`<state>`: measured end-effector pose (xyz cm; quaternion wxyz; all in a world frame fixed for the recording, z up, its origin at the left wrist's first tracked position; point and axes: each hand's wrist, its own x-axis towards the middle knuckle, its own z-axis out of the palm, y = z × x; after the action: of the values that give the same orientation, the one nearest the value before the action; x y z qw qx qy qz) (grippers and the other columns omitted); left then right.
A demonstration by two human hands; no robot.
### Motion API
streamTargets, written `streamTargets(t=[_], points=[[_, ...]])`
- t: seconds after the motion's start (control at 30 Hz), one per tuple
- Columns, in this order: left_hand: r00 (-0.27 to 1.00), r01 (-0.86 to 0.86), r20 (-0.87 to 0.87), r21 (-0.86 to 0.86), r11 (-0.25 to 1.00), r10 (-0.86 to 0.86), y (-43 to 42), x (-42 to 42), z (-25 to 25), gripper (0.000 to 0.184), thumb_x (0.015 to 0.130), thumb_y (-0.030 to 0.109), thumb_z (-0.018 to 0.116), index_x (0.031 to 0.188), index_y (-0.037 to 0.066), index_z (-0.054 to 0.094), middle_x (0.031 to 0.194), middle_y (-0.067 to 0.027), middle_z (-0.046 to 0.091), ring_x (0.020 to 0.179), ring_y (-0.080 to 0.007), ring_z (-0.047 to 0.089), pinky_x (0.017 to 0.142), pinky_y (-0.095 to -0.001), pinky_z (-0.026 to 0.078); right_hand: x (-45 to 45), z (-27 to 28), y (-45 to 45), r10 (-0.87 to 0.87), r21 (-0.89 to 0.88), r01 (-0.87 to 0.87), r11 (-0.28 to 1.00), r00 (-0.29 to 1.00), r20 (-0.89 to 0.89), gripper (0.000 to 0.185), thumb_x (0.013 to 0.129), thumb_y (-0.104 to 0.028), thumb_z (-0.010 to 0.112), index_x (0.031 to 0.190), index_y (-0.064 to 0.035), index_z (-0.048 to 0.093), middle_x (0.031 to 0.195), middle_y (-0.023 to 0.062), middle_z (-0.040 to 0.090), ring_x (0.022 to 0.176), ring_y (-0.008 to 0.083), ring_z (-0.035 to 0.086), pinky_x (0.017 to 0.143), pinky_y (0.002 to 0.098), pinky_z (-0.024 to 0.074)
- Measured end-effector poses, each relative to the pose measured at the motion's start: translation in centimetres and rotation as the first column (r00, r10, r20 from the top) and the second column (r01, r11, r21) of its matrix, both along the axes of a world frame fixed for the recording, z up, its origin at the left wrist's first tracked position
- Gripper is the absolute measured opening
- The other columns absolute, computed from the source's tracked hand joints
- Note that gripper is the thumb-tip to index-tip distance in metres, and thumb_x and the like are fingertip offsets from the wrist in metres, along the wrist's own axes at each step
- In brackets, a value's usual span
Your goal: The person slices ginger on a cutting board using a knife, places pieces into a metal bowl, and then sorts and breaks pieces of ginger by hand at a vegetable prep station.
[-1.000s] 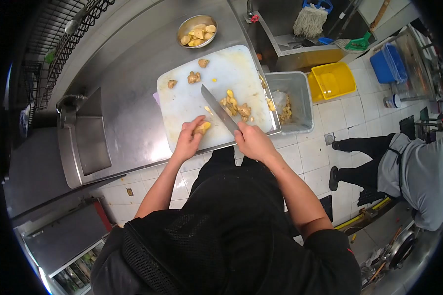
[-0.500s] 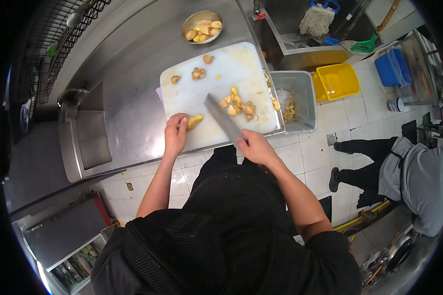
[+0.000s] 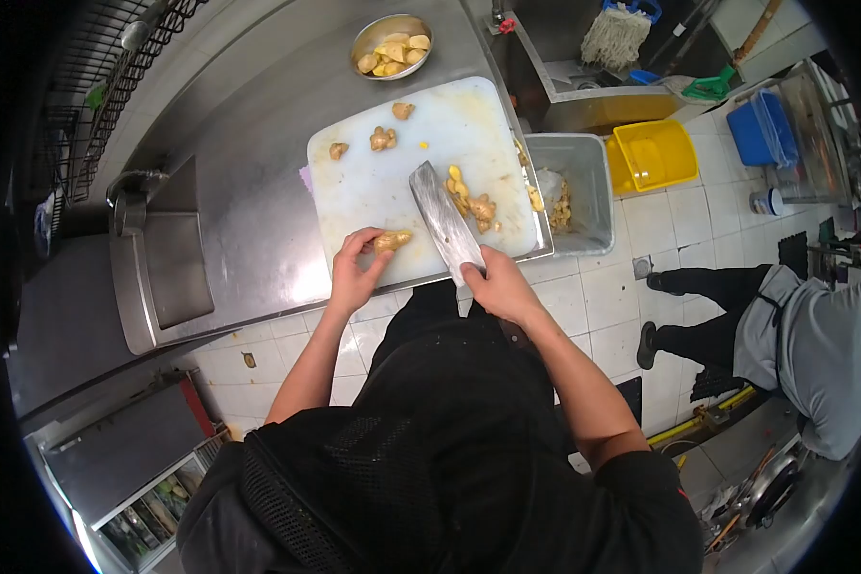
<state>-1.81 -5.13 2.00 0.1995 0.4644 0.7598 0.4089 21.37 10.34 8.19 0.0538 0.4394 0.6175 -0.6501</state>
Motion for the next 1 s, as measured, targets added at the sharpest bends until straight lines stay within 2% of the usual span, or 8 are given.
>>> streamTargets(t=[0.03, 0.1, 0.2, 0.43, 0.53, 0.6, 0.8, 1.0], points=[[1.0, 0.003, 0.003, -0.002, 1.0, -0.003, 0.0, 0.3, -0.2, 0.036, 0.081, 0.006, 0.08, 0.114, 0.004, 0.067, 0.115, -0.0111, 0.068, 0.099, -0.025, 0.062, 0.084, -0.0367, 0.053, 0.2, -0.9, -0.2, -0.003, -0.002, 0.003, 1.0, 1.0, 0.003, 0.028, 0.098, -0.02, 0.057, 0.099, 0.0077, 0.057, 0.079, 0.0319, 0.063, 0.077, 0.0475, 0.064, 0.074, 0.0492, 0.05], [0.993, 0.035, -0.111, 0.057, 0.998, -0.029, 0.4, 0.9, -0.4, 0.034, 0.081, 0.006, 0.08, 0.113, 0.004, 0.066, 0.116, -0.0109, 0.065, 0.096, -0.0228, 0.062, 0.081, -0.036, 0.053, 0.4, -2.9, -0.6, 0.086, 0.375, -0.027, 0.927, 0.986, -0.141, 0.024, 0.097, -0.018, 0.056, 0.102, 0.0058, 0.055, 0.079, 0.0315, 0.064, 0.075, 0.049, 0.065, 0.072, 0.0511, 0.051], [0.996, -0.032, -0.083, 0.011, 0.999, 0.033, 0.9, 2.4, -0.2, 0.032, 0.083, 0.006, 0.079, 0.112, 0.002, 0.065, 0.114, -0.0111, 0.062, 0.091, -0.0191, 0.061, 0.078, -0.0316, 0.053, 0.4, -2.5, -0.8, 0.196, 0.454, -0.153, 0.878, 0.98, -0.048, 0.02, 0.097, -0.014, 0.055, 0.104, 0.0042, 0.052, 0.078, 0.0312, 0.065, 0.075, 0.0508, 0.064, 0.071, 0.0544, 0.0509], [0.974, -0.079, 0.218, 0.066, 0.995, 0.062, 0.6, 3.9, -0.6, 0.03, 0.086, 0.002, 0.076, 0.113, 0.0, 0.062, 0.118, -0.011, 0.06, 0.091, -0.0172, 0.06, 0.074, -0.0298, 0.053, 0.0, -0.7, -2.5, 0.348, 0.57, -0.351, 0.743, 0.93, 0.118, 0.021, 0.093, -0.01, 0.054, 0.109, 0.0036, 0.053, 0.078, 0.0276, 0.068, 0.075, 0.0471, 0.067, 0.07, 0.0563, 0.0532], [0.981, -0.036, 0.192, 0.086, 0.996, 0.019, 0.7, 3.3, -0.9, 0.028, 0.086, 0.002, 0.074, 0.112, 0.001, 0.062, 0.118, -0.0123, 0.061, 0.094, -0.0209, 0.061, 0.075, -0.0315, 0.053, -0.3, 0.0, -3.0, 0.385, 0.609, -0.455, 0.65, 0.888, 0.252, 0.031, 0.092, -0.01, 0.055, 0.12, 0.0043, 0.054, 0.077, 0.0243, 0.069, 0.071, 0.0425, 0.07, 0.066, 0.0538, 0.056], [0.999, 0.023, -0.049, 0.141, 0.99, -0.016, 0.9, 3.1, -0.9, 0.027, 0.086, 0.003, 0.074, 0.111, 0.001, 0.063, 0.115, -0.0134, 0.063, 0.097, -0.0257, 0.06, 0.077, -0.0338, 0.054, -0.5, 0.5, -3.2, 0.401, 0.671, -0.49, 0.557, 0.866, 0.299, 0.043, 0.091, -0.01, 0.055, 0.131, 0.0043, 0.051, 0.08, 0.0234, 0.07, 0.068, 0.0387, 0.071, 0.063, 0.05, 0.0576], [0.997, -0.083, 0.004, 0.092, 0.992, 0.083, 0.4, 3.9, -1.7, 0.033, 0.08, 0.004, 0.076, 0.112, 0.001, 0.066, 0.114, -0.0157, 0.065, 0.105, -0.0353, 0.06, 0.088, -0.0415, 0.052, -0.8, 3.9, -5.2, 0.458, 0.698, -0.566, 0.439, 0.809, 0.368, 0.05, 0.09, -0.011, 0.056, 0.136, 0.0055, 0.049, 0.085, 0.0227, 0.069, 0.066, 0.0328, 0.073, 0.056, 0.0439, 0.0582], [0.979, -0.12, -0.144, 0.175, 0.977, 0.146, 0.9, 4.6, -1.5, 0.039, 0.076, 0.005, 0.077, 0.113, 0.0, 0.067, 0.115, -0.0183, 0.064, 0.109, -0.04, 0.059, 0.093, -0.0438, 0.05, -0.2, 4.5, -6.3, 0.454, 0.634, -0.606, 0.481, 0.79, 0.412, 0.057, 0.088, -0.007, 0.054, 0.142, 0.006, 0.045, 0.086, 0.0245, 0.067, 0.068, 0.035, 0.072, 0.059, 0.0448, 0.058]])
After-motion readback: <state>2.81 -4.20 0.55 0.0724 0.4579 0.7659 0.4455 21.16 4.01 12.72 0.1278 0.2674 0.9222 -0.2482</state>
